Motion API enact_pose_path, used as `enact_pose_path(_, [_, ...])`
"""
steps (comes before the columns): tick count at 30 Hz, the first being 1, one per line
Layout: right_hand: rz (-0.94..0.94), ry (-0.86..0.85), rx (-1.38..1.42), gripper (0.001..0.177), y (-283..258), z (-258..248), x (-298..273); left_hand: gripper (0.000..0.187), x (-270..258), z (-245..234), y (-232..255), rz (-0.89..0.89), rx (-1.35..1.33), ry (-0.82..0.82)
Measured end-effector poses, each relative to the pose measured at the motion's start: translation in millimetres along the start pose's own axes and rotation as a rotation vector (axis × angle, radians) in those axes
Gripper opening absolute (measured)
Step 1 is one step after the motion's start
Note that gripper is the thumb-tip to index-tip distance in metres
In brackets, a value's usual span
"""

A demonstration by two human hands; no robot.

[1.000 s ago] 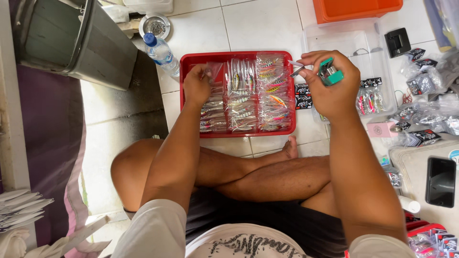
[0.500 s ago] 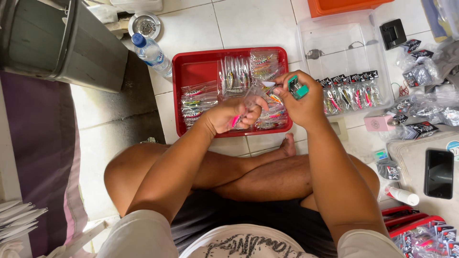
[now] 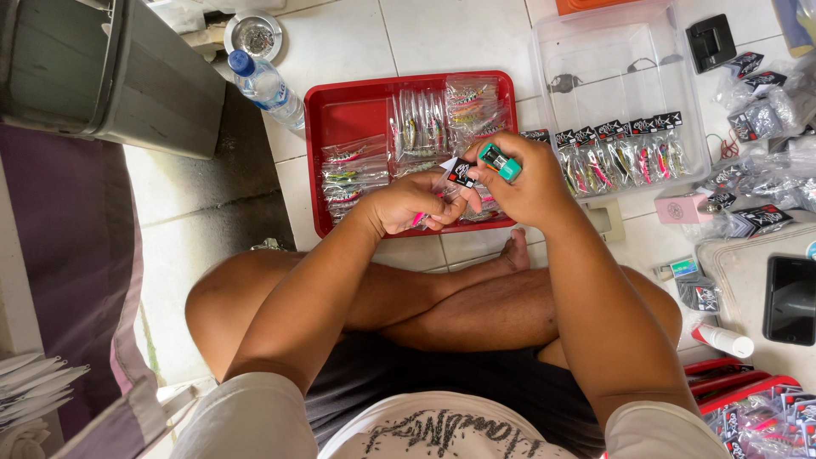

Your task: The person places individual fishing lures into small plastic packets and then arranges the packets into a red tray.

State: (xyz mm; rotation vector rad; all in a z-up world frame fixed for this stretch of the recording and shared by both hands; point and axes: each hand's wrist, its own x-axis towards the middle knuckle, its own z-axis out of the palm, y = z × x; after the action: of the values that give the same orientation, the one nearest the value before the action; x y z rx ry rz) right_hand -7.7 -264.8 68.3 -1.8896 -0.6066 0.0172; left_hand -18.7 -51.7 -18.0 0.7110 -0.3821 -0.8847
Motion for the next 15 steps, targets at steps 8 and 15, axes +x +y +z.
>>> enact_pose_path(8, [0.099,-0.010,-0.060,0.018,16,3,0,0.022,-1,10,7,-0.051,-0.009,0.078])
enact_pose_path(15, [0.278,-0.056,-0.169,0.018,30,0,9,0.010,12,-39,-22,0.233,0.559,0.626])
